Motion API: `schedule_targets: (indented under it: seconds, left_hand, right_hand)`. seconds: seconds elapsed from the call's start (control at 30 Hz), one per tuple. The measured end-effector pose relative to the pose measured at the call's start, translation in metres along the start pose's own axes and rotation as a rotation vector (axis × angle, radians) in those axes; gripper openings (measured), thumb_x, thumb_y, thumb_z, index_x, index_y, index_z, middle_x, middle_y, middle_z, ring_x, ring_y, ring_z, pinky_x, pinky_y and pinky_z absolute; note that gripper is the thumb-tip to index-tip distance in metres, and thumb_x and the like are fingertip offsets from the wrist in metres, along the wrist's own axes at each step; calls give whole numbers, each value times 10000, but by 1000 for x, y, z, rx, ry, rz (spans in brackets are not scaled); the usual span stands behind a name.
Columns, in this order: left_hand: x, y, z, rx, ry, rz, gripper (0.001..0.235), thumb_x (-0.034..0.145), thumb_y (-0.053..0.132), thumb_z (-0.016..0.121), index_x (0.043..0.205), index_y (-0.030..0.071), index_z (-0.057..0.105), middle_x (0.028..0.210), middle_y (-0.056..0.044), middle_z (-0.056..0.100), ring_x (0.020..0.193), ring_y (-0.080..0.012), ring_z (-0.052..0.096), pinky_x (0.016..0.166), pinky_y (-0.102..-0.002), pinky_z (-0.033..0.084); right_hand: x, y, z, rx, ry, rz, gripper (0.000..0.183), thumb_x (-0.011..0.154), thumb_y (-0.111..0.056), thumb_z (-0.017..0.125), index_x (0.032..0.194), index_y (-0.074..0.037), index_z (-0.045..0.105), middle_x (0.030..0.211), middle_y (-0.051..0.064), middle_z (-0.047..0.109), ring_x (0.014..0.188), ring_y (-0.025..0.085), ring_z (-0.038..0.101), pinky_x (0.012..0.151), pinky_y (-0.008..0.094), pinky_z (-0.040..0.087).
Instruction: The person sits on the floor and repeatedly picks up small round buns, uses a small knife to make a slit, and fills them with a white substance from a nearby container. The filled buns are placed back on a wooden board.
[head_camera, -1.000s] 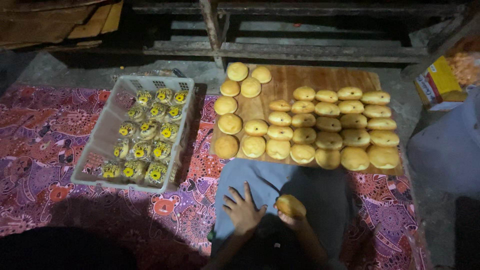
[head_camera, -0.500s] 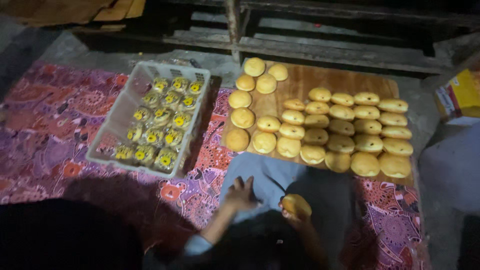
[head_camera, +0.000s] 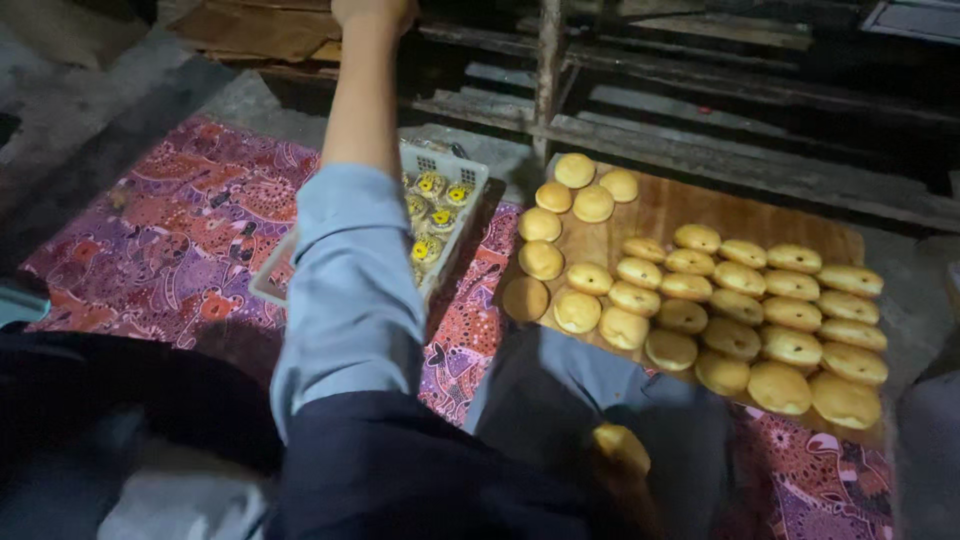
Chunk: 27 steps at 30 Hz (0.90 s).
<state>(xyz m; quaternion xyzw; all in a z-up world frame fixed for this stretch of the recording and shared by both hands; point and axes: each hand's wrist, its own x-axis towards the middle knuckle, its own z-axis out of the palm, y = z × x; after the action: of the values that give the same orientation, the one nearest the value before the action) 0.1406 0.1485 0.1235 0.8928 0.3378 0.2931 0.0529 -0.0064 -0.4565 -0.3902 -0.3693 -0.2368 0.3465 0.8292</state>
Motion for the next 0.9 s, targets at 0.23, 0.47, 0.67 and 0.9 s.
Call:
schedule_targets:
  seconds: [0.23,0.47,0.67,0.9]
  left_hand:
    - [17,-30,59,79,-85,-26,330,917,373,599,1093,129,736,1099,-189,709,1033,-389,682,832,-527,554]
    - [19,-7,61,68,-130,-45,305,894,253,607,1157,150,721,1194,-173,690,1118,-364,667,881,-490,562]
    - [11,14,64,88,-123,80,307,893,279,614,1152,139,703,1156,-169,700,1080,-378,673,842,-532,556]
    - [18,50,55,-19,-112,57,307,922,351,595,1104,152,743,1136,-172,714,1090,-381,675,887,-521,544]
  right_hand:
    - [-2,-6,4,-316,75,-68,605,878,-335,746,1361,-38,532,1295,201,569,1171,333,614,956,395,553]
    - [10,-8,1,-546,144,-126,576,859,-328,760,1330,-58,566,1276,176,599,1167,322,628,964,398,550]
    - [1,-5,2,-731,223,-138,552,843,-322,772,1303,-75,594,1260,156,625,1164,312,640,971,401,546]
    - [-2,-9,2,-1032,270,-259,524,824,-315,785,1272,-95,628,1241,132,655,1160,300,653,979,404,542]
